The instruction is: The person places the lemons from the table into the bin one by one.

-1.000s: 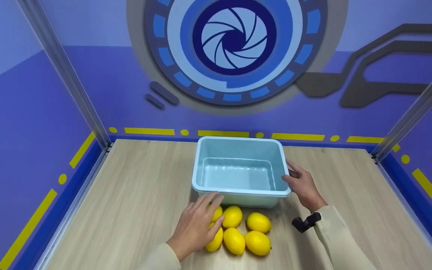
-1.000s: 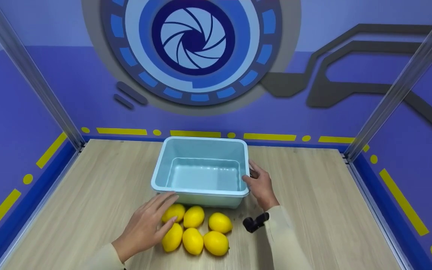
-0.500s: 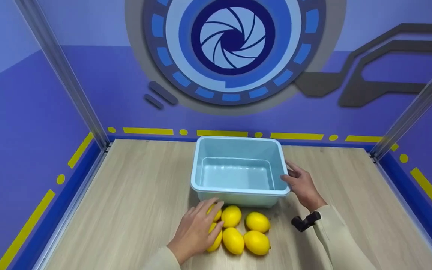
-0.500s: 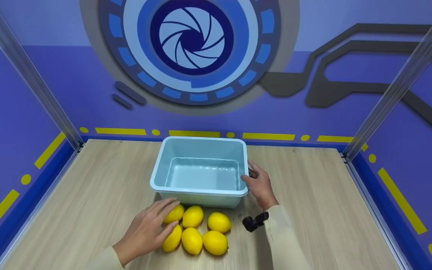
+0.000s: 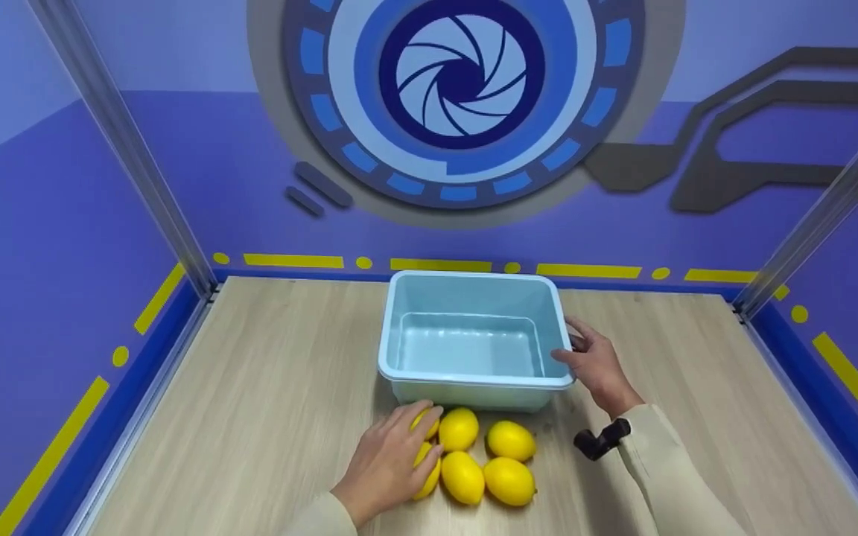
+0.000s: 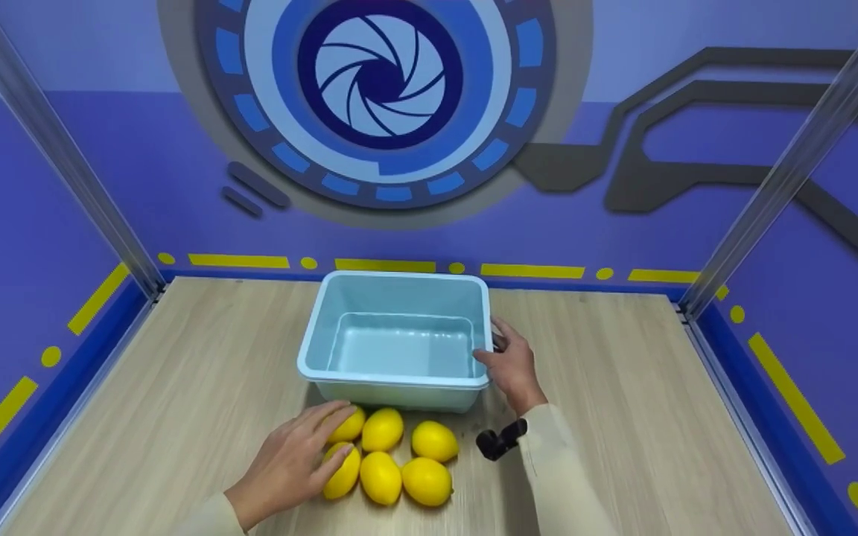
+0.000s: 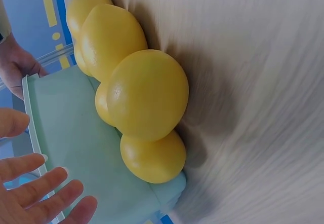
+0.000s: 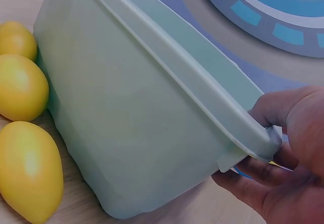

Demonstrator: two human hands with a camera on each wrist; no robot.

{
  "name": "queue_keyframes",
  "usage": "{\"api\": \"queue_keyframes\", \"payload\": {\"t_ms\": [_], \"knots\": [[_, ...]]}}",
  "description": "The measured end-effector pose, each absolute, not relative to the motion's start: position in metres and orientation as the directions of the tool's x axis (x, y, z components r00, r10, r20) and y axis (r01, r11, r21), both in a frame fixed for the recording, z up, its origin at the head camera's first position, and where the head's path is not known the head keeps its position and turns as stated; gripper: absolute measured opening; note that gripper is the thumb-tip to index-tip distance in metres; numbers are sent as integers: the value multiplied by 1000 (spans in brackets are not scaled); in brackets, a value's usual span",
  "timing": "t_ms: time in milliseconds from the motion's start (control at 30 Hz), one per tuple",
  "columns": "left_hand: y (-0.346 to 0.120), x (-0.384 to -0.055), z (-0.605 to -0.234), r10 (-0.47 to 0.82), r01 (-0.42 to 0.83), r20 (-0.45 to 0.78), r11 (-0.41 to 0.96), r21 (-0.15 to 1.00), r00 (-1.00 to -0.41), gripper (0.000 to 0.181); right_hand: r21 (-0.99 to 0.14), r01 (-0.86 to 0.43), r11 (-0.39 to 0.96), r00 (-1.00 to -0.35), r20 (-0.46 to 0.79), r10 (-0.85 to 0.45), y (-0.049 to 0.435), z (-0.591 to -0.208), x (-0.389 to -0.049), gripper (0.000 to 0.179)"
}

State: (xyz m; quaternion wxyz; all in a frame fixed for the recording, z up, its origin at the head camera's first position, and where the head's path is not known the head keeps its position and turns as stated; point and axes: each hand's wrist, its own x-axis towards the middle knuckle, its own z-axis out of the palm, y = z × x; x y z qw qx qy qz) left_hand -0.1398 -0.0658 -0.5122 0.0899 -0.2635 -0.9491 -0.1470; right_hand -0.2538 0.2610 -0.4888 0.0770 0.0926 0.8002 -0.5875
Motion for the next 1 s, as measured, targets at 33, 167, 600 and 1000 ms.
{"api": "queue_keyframes", "payload": {"t_ms": [33, 167, 600, 1000], "knots": [[-66, -140, -513, 475, 527, 246, 816, 235, -845, 48, -925, 233, 300, -972, -225, 59, 261, -489, -253, 72], [-66, -139, -515, 477, 525, 227, 811, 260, -849, 48, -924, 202, 325, -979, -193, 61, 260, -491, -252, 70], [-63, -136, -522, 482, 527, 217, 807, 267, -849, 47, -909, 194, 370, -980, -163, 114, 255, -496, -251, 69], [-61, -133, -527, 492, 542, 235, 799, 262, -839, 46, -922, 191, 336, -979, -155, 132, 254, -499, -251, 67]]}}
